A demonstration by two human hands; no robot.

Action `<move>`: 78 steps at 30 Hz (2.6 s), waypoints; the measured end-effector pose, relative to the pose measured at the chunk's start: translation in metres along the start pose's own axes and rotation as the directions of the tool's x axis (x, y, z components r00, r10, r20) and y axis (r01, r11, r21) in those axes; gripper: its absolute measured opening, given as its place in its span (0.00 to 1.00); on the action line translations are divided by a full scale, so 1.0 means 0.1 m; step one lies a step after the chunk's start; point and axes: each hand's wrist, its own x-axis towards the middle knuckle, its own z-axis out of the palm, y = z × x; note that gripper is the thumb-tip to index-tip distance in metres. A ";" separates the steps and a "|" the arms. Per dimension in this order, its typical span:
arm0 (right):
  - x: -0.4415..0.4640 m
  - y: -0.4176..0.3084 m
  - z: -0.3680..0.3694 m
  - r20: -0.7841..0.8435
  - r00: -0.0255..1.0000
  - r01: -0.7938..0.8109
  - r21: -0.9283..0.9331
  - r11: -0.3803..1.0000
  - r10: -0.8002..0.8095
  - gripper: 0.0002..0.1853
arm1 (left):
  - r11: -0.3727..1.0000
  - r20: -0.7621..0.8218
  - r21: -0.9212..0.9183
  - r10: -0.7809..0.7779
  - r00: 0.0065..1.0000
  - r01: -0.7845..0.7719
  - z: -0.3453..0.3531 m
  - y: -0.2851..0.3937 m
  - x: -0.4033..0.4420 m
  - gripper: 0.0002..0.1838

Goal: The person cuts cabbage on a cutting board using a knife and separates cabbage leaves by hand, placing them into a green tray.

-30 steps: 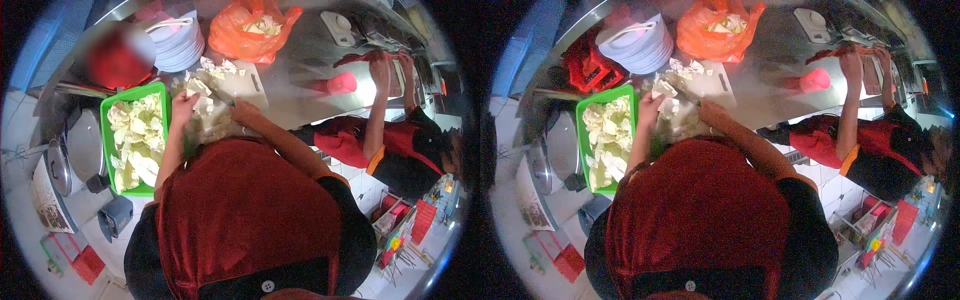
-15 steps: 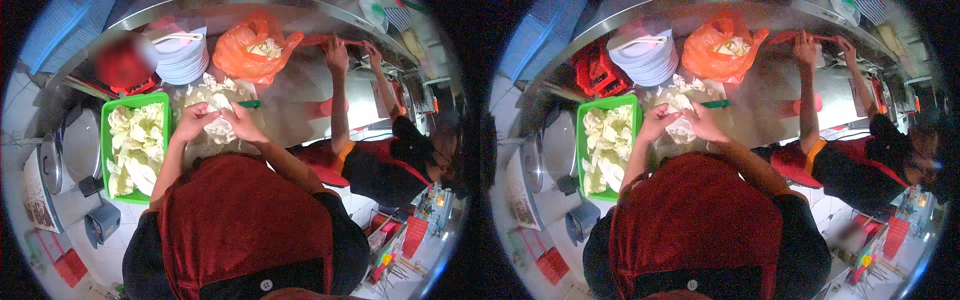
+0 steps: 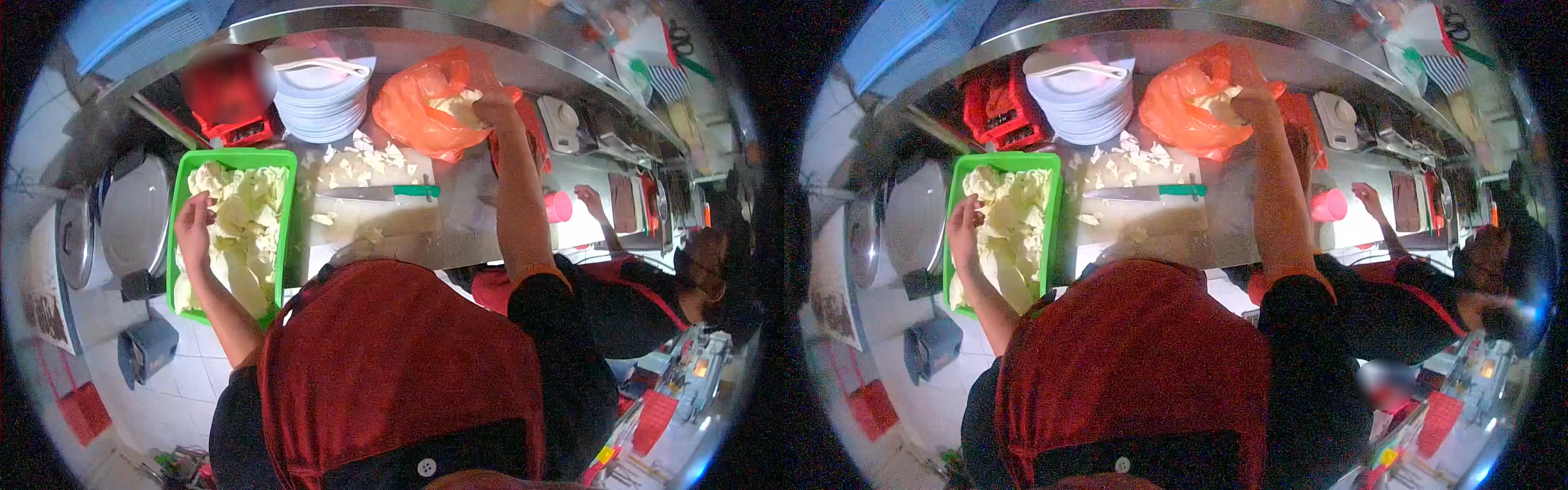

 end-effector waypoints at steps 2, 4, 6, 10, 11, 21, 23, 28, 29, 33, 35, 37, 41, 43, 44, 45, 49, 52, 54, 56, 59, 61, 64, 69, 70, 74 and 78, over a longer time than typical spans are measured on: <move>0.23 -0.05 0.07 -0.001 1.000 -0.008 -0.094 0.995 0.008 0.15 | 0.988 -0.080 0.121 -0.083 0.993 0.092 -0.21 -0.09 -0.06 0.21; 0.36 -0.20 0.12 -0.143 0.985 -0.132 -0.230 0.964 0.100 0.15 | 0.943 -0.195 0.331 0.047 0.980 0.021 -0.29 -0.33 -0.10 0.23; 0.36 -0.39 0.13 -0.269 0.956 -0.177 -0.194 0.965 0.121 0.13 | 0.768 -0.208 0.639 0.220 0.953 -0.038 -0.45 -0.69 -0.08 0.32; 0.40 -0.22 0.59 -0.275 0.942 0.046 -0.458 0.888 -0.191 0.11 | 0.591 -0.114 0.795 -0.076 0.991 0.137 -0.20 -0.88 -0.32 0.41; 0.43 -0.30 0.72 -0.242 0.927 0.108 -0.560 0.821 -0.287 0.11 | 0.407 -0.066 0.896 -0.278 0.958 0.179 -0.06 -0.71 -0.32 0.44; -1.18 -1.64 -0.13 -0.536 0.844 0.249 0.402 0.881 0.006 0.19 | 0.675 0.090 0.737 -0.109 0.990 0.007 -0.29 -0.37 -0.07 0.19; -1.44 -1.68 0.08 -0.460 0.886 0.247 0.370 0.896 -0.054 0.20 | 0.745 0.061 0.667 -0.046 0.997 -0.006 -0.35 -0.21 -0.04 0.19; -1.95 -1.90 0.62 -0.028 0.999 0.001 0.720 0.694 0.028 0.24 | 0.878 -0.151 0.470 0.180 0.972 -0.090 -0.29 0.35 0.06 0.20; -1.98 -1.94 0.70 -0.030 0.999 0.009 0.719 0.695 0.018 0.24 | 0.864 -0.032 0.502 0.074 0.997 -0.048 -0.26 0.41 0.11 0.21; -2.02 -2.04 1.02 -0.102 0.983 0.181 0.460 0.869 -0.151 0.28 | 0.662 0.259 0.737 -0.092 0.962 -0.135 0.08 0.12 0.45 0.21; -1.98 -1.99 1.13 -0.158 0.985 0.113 0.305 0.946 -0.067 0.31 | 0.619 0.287 0.719 0.147 0.947 -0.314 0.31 -0.37 0.65 0.18; -1.97 -1.84 1.25 -0.122 0.990 0.103 0.284 0.953 -0.071 0.31 | 0.538 0.315 0.694 0.371 0.874 -0.479 0.45 -0.54 0.71 0.16; -1.97 -1.67 1.34 -0.029 0.999 0.040 0.111 0.993 -0.038 0.27 | 0.152 0.386 0.915 -0.071 0.920 -0.373 0.55 -0.52 0.79 0.12; -2.01 -1.55 1.51 -0.041 0.998 0.047 0.133 0.990 -0.042 0.24 | 0.103 0.376 0.926 -0.145 0.915 -0.364 0.56 -0.52 0.75 0.13; -2.03 -1.49 1.61 -0.053 0.998 0.055 0.157 0.986 -0.047 0.21 | 0.085 0.374 0.927 -0.158 0.914 -0.365 0.57 -0.51 0.74 0.13; -2.05 -1.52 1.56 -0.054 0.997 0.057 0.160 0.985 -0.049 0.21 | 0.065 0.372 0.928 -0.171 0.912 -0.366 0.57 -0.50 0.73 0.14; -2.17 -1.61 1.41 -0.020 1.000 0.014 0.261 0.965 -0.010 0.20 | 0.036 0.388 0.918 0.113 0.915 -0.394 0.58 -0.45 0.57 0.13; -2.19 -1.58 1.44 -0.067 0.998 0.033 0.304 0.952 -0.013 0.21 | 0.067 0.369 0.929 -0.105 0.923 -0.364 0.56 -0.30 0.53 0.13; -2.20 -1.60 1.41 -0.095 0.995 0.050 0.337 0.940 -0.019 0.21 | 0.010 0.373 0.926 -0.192 0.908 -0.379 0.57 -0.10 0.42 0.12; -2.20 -1.66 1.32 -0.082 0.997 0.030 0.288 0.957 -0.006 0.21 | -0.004 0.404 0.913 -0.153 0.902 -0.409 0.48 -0.16 0.41 0.12; -2.19 -1.61 1.42 -0.119 0.993 0.053 0.289 0.956 -0.019 0.19 | 0.040 0.398 0.917 -0.057 0.916 -0.396 0.40 -0.15 0.36 0.11; -2.16 -1.57 1.52 -0.171 0.985 0.083 0.303 0.949 -0.032 0.18 | 0.094 0.360 0.929 0.002 0.933 -0.359 0.39 -0.13 0.34 0.10; -2.21 -1.57 1.53 -0.226 0.974 0.105 0.335 0.936 -0.029 0.17 | 0.131 0.331 0.938 -0.064 0.941 -0.321 0.39 -0.21 0.31 0.10; -2.20 -1.60 1.52 -0.177 0.983 0.024 0.336 0.942 0.039 0.19 | 0.180 0.282 0.947 -0.069 0.957 -0.266 0.30 -0.19 0.24 0.13; -2.20 -1.60 1.52 -0.191 0.981 0.036 0.331 0.943 0.029 0.18 | 0.177 0.282 0.947 -0.067 0.957 -0.267 0.29 -0.13 0.21 0.13; -2.18 -1.58 1.61 -0.282 0.959 0.085 0.324 0.942 0.011 0.16 | 0.338 0.064 0.915 0.421 0.905 -0.222 0.07 0.17 0.24 0.09; -2.18 -1.67 1.45 -0.312 0.950 0.078 0.313 0.947 0.024 0.15 | 0.886 -0.226 0.216 0.454 0.862 -0.410 -0.14 0.48 0.32 0.05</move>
